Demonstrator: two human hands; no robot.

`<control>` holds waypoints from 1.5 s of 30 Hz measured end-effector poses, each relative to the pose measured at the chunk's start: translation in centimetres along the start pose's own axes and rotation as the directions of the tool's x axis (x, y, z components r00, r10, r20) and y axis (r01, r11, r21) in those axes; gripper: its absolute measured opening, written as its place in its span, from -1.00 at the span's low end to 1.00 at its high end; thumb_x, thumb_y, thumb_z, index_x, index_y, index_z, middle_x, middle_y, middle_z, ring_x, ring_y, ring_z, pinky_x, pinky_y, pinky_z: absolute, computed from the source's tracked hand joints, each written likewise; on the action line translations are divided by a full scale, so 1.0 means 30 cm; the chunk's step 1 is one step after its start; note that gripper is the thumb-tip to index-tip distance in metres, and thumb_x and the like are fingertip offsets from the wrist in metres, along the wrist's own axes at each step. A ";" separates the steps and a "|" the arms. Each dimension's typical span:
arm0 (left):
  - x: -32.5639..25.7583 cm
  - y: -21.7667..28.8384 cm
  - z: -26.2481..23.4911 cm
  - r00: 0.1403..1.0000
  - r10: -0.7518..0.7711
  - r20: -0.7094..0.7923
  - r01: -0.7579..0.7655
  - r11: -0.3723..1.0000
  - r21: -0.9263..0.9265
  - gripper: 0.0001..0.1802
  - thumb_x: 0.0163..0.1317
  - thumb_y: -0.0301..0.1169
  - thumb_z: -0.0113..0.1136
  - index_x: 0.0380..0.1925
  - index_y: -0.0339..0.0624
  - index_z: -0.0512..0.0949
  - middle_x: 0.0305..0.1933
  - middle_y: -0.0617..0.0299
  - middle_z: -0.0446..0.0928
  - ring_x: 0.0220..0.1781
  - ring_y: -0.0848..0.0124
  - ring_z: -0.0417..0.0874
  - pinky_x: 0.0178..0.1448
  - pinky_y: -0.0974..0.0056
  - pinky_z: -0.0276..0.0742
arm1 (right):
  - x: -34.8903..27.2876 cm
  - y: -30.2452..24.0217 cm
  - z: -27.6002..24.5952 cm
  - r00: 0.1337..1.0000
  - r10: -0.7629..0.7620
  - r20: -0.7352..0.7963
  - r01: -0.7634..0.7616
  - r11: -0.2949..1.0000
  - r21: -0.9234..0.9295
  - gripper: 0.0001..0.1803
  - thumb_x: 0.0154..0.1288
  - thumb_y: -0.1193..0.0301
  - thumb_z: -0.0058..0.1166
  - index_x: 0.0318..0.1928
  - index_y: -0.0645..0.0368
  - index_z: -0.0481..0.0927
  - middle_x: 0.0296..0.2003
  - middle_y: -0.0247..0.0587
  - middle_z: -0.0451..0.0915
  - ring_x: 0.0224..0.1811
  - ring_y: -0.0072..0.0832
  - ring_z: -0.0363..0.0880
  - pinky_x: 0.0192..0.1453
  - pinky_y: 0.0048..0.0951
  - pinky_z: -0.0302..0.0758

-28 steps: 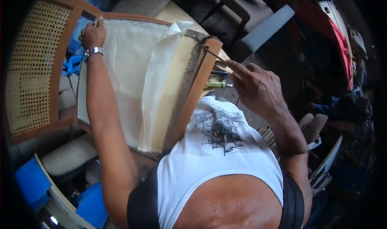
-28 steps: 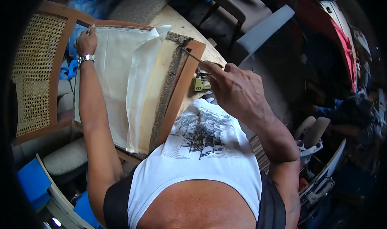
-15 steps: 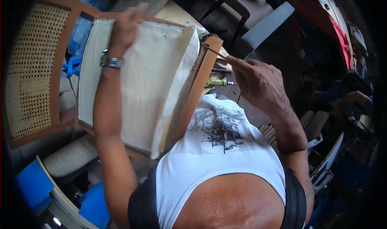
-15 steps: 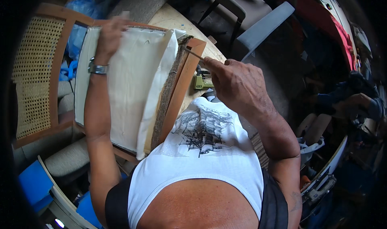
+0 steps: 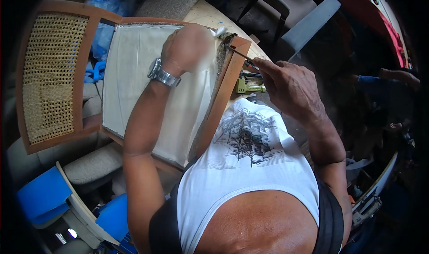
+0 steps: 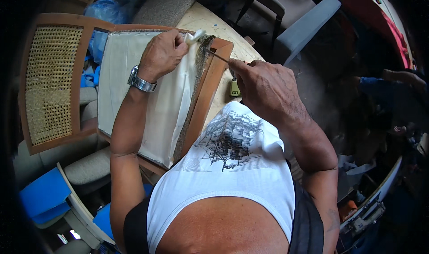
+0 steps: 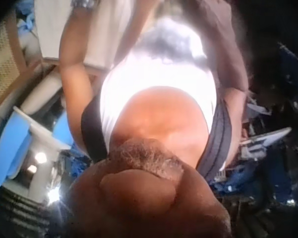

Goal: Removing staples and fabric from a wooden chair seat using a screwdriver and pliers.

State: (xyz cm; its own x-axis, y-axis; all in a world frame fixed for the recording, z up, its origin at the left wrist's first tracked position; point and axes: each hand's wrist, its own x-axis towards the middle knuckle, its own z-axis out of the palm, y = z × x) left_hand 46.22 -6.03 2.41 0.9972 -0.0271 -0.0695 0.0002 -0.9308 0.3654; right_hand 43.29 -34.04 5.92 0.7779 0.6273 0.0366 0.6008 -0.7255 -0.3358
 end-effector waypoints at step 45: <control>-1.054 -0.209 -0.081 0.828 -0.478 0.292 0.556 0.636 -0.535 -0.77 0.30 -0.48 0.41 -0.08 -0.26 0.65 -0.25 0.39 0.60 -0.30 0.64 0.45 -0.14 0.47 0.46 | 0.049 -0.184 0.154 0.722 -0.569 0.394 0.198 0.715 0.671 -0.80 0.39 0.42 0.23 -0.06 0.24 0.72 -0.35 -0.05 0.77 -0.31 -0.18 0.78 -0.16 -0.20 0.66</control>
State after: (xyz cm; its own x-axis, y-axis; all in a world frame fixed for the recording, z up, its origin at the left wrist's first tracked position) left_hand 14.86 1.55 4.57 0.8042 0.3157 -0.5036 0.5943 -0.4121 0.6907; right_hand 40.25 -27.81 3.49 0.1472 0.9772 -0.1529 0.4598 -0.2045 -0.8641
